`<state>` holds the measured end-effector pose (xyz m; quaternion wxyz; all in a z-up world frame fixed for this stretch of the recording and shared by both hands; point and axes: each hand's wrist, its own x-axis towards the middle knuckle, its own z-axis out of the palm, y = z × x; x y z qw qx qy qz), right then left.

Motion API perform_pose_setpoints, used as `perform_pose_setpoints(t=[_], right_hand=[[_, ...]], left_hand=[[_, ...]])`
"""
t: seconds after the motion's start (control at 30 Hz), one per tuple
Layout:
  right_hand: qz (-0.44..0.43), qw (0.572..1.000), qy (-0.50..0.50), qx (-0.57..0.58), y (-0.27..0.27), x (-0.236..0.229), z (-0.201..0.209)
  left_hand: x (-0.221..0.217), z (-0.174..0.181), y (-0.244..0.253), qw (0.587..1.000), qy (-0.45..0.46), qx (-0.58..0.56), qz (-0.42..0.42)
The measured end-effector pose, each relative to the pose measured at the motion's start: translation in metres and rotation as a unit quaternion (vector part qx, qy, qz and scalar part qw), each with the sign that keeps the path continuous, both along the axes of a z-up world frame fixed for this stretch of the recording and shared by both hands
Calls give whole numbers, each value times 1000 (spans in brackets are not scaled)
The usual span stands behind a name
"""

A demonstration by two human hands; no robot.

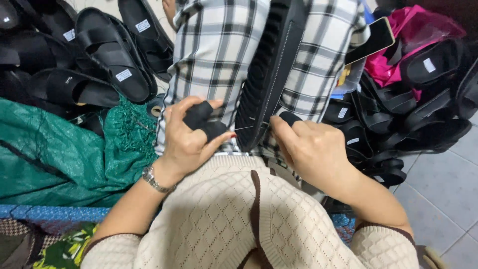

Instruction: The person hand-stitches the sole of a black shoe using an awl and thread while sitting on the floor.

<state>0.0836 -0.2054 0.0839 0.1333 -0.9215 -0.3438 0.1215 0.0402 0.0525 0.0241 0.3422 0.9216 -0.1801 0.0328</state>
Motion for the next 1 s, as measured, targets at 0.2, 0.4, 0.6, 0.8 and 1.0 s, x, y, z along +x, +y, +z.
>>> perform_pose_setpoints(t=[0.2, 0.4, 0.6, 0.8, 1.0], right_hand=[[43, 989, -132, -48, 3, -5, -17], [69, 993, -92, -30, -1, 7, -20], [63, 993, -97, -32, -4, -1, -25], [66, 994, -86, -33, -10, -2, -26], [68, 994, -86, -11, -9, -5, -31]], left_hand=[[-11, 0, -8, 709, 415, -568, 54], [-10, -5, -33, 740, 441, -466, 202], [-20, -5, -44, 955, 197, -206, 85], [-22, -7, -40, 788, 398, -430, 190], [-24, -7, -43, 774, 396, -440, 223]])
